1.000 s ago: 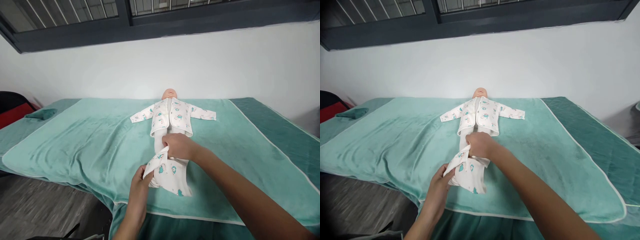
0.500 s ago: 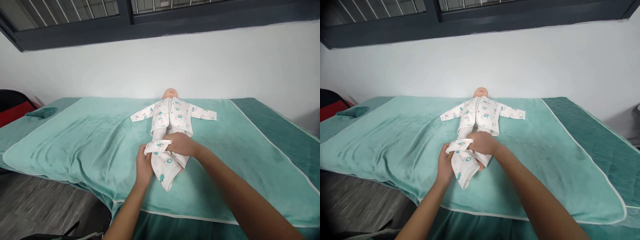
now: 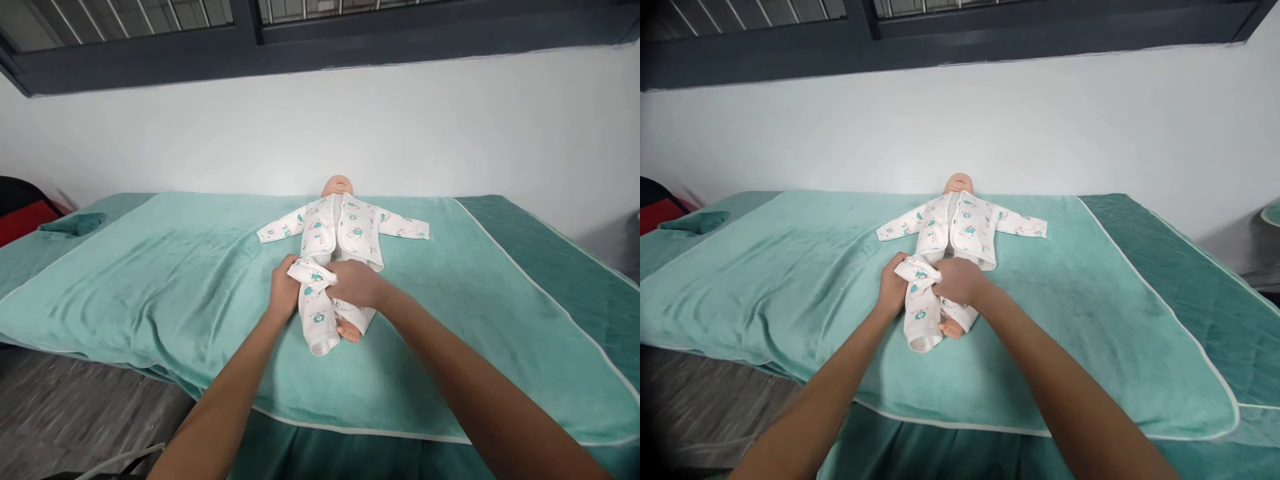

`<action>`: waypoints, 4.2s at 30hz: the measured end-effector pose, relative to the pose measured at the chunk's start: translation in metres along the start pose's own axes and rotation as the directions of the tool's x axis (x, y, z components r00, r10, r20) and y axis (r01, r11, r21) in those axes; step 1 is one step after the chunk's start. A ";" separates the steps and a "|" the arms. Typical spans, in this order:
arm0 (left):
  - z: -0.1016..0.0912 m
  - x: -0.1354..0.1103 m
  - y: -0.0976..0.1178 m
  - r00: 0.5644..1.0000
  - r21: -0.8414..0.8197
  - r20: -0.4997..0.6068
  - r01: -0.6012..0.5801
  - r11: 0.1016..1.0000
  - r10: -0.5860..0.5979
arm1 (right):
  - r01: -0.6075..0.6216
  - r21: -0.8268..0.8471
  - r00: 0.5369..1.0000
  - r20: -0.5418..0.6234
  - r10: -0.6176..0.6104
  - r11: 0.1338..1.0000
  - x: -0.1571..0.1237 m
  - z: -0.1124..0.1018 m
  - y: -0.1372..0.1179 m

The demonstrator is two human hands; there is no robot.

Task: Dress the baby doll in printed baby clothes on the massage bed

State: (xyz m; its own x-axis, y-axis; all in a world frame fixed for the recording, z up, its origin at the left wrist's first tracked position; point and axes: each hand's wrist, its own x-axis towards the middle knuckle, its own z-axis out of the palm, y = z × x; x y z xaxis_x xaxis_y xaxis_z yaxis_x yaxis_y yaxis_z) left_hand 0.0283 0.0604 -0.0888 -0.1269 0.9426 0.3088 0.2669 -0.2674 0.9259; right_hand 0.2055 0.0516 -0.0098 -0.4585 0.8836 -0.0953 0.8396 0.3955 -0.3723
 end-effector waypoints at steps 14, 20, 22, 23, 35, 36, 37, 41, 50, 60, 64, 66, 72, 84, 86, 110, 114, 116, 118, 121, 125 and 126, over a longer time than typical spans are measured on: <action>0.019 0.048 -0.018 0.962 0.276 -0.097 -0.219 0.936 0.254 | -0.148 0.213 0.961 -0.199 0.191 0.966 0.015 0.008 0.009; 0.011 0.035 -0.016 0.977 0.222 -0.076 -0.179 0.958 0.201 | -0.131 0.329 0.922 -0.307 0.237 0.935 0.008 0.019 0.010; 0.009 0.029 -0.013 0.983 0.215 -0.065 -0.154 0.964 0.171 | -0.101 0.365 0.911 -0.340 0.234 0.925 0.003 0.019 0.013; 0.007 0.027 -0.011 0.986 0.206 -0.060 -0.141 0.968 0.157 | -0.069 0.387 0.909 -0.355 0.218 0.920 0.001 0.017 0.015; -0.002 0.013 -0.005 0.997 -0.301 0.069 0.041 0.953 -0.021 | 0.116 0.526 0.855 -0.484 0.184 0.842 -0.010 -0.008 0.054; -0.003 0.013 -0.005 0.994 -0.379 0.106 0.070 0.923 -0.031 | 0.117 0.515 0.831 -0.519 0.201 0.849 -0.009 -0.006 0.056; -0.003 0.014 -0.006 0.991 -0.436 0.129 0.100 0.895 -0.048 | 0.103 0.483 0.805 -0.553 0.212 0.869 -0.007 -0.003 0.058; 0.000 0.019 -0.010 0.988 -0.432 0.095 0.153 0.889 -0.124 | -0.037 0.162 0.828 -0.548 0.121 0.986 -0.002 0.005 0.060; -0.001 0.049 0.011 0.941 -0.056 0.321 -0.088 0.995 0.102 | -0.228 -0.227 0.884 -0.456 0.104 0.947 0.012 0.004 0.040; 0.028 0.065 0.056 0.828 0.601 0.526 -0.523 0.604 0.194 | -0.127 -0.132 0.825 -0.564 0.031 0.983 0.024 0.012 0.050; 0.035 0.062 0.062 0.830 0.666 0.532 -0.533 0.522 0.169 | -0.130 0.048 0.826 -0.547 0.135 0.990 0.029 0.014 0.053; 0.038 0.062 0.061 0.838 0.677 0.520 -0.524 0.516 0.169 | -0.113 0.088 0.827 -0.544 0.143 0.990 0.032 0.014 0.053; 0.037 0.072 0.032 0.911 0.444 0.331 -0.380 0.811 0.246 | 0.024 0.275 0.831 -0.539 0.133 0.961 0.032 0.017 0.063; 0.011 0.089 -0.028 0.962 -0.741 -0.103 0.096 0.665 -0.254 | 0.313 0.883 0.555 -0.468 0.687 0.349 0.028 0.017 0.093; 0.009 0.088 -0.031 0.950 -0.718 -0.183 0.046 0.695 -0.252 | 0.353 0.866 0.473 -0.492 0.731 0.354 0.025 0.016 0.101; -0.024 0.044 -0.047 0.876 0.342 -0.477 0.109 0.934 0.073 | -0.381 0.330 0.283 -0.848 0.449 0.864 -0.030 0.027 0.154; -0.020 0.041 -0.041 0.873 0.506 -0.414 -0.015 0.863 0.258 | -0.154 0.220 0.339 -0.904 0.261 0.963 -0.028 0.032 0.141; -0.018 0.038 -0.036 0.875 0.519 -0.334 -0.140 0.843 0.351 | 0.008 0.305 0.435 -0.859 0.271 0.952 -0.031 0.033 0.131; -0.014 0.035 -0.029 0.909 0.433 -0.181 -0.270 0.860 0.376 | 0.129 0.462 0.610 -0.735 0.297 0.877 -0.034 0.034 0.119; -0.010 0.030 -0.022 0.970 0.172 0.081 -0.240 0.955 0.229 | 0.160 0.661 0.851 -0.468 0.236 0.733 -0.039 0.034 0.103; -0.013 0.026 -0.014 0.983 -0.110 0.179 0.049 0.993 -0.029 | 0.197 0.737 0.923 -0.361 0.130 0.647 -0.042 0.030 0.096; -0.015 0.025 -0.013 0.977 -0.143 0.202 0.099 0.985 -0.069 | 0.214 0.740 0.927 -0.360 0.106 0.638 -0.042 0.029 0.097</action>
State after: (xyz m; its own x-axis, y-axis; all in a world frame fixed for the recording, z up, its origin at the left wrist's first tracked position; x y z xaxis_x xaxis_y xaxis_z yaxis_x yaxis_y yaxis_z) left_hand 0.0078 0.0845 -0.0898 0.0500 0.9798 0.1936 0.1134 -0.1982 0.9736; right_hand 0.2976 0.0453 -0.0686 -0.2306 0.9513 0.2046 0.2222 0.2562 -0.9407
